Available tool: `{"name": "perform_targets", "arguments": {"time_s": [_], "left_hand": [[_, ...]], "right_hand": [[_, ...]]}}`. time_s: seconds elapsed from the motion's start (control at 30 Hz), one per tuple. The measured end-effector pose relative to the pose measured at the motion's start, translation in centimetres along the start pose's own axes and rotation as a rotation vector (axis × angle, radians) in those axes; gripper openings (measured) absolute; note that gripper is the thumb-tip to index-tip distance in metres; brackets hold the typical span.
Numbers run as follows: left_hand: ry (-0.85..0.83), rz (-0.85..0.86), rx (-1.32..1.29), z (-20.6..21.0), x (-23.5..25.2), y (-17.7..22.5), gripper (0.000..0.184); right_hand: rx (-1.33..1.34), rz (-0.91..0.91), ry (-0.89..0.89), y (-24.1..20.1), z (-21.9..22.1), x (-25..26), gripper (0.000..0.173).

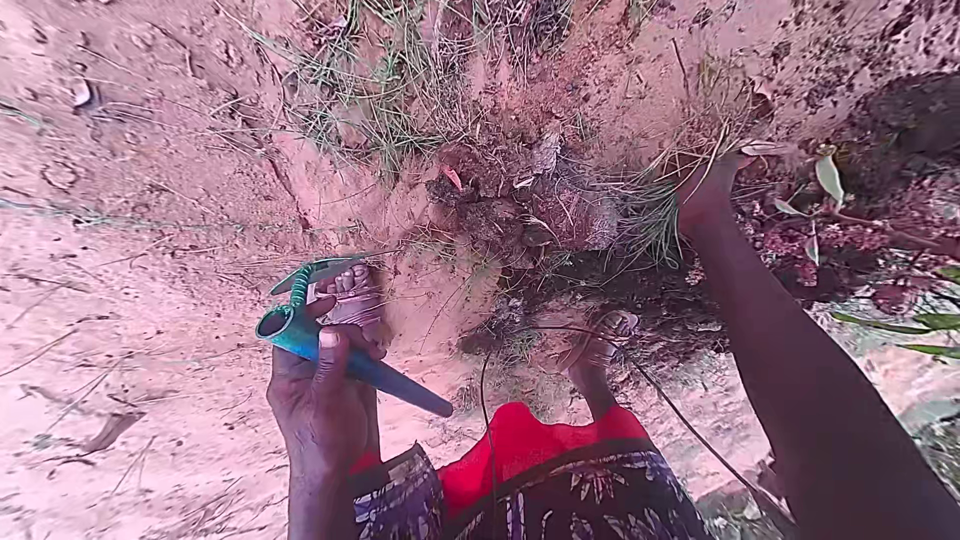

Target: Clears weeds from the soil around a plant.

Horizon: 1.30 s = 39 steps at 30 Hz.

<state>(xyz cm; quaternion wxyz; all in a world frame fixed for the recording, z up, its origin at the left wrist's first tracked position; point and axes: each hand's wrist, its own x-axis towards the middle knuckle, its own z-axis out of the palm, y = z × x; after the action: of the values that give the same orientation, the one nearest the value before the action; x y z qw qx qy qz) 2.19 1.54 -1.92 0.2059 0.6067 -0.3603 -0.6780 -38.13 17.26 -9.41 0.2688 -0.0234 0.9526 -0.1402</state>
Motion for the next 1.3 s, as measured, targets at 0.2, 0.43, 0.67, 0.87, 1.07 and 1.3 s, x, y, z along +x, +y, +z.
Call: {"name": "perform_targets", "arguments": {"time_s": [0.2, 0.43, 0.67, 0.87, 1.07, 1.3], "left_hand": [[0.006, -0.015, 0.012, 0.4, 0.2, 0.3, 0.023], [-0.022, -0.01, 0.021, 0.7, 0.0, 0.1, 0.022], [-0.035, 0.002, 0.054, 0.7, -0.1, -0.2, 0.024], [-0.025, 0.002, 0.03, 1.0, -0.1, -0.1, 0.023], [-0.02, -0.011, 0.046, 1.5, 0.1, 0.1, 0.024], [-0.041, 0.001, 0.051, 1.4, 0.2, -0.1, 0.023]], "right_hand": [[-0.508, -0.166, -0.252, -4.3, 4.4, 4.7, 0.041], [-0.678, -0.112, -0.322, -6.2, 6.6, 4.8, 0.041], [-0.64, 0.004, -0.249, -5.8, 5.4, 4.6, 0.035], [-0.136, 0.074, 0.036, -1.7, 1.1, 3.8, 0.045], [-0.557, -0.18, -0.198, -5.9, 4.8, 8.3, 0.052], [-0.404, -0.093, -0.276, -5.9, 5.8, 9.3, 0.036]]}}
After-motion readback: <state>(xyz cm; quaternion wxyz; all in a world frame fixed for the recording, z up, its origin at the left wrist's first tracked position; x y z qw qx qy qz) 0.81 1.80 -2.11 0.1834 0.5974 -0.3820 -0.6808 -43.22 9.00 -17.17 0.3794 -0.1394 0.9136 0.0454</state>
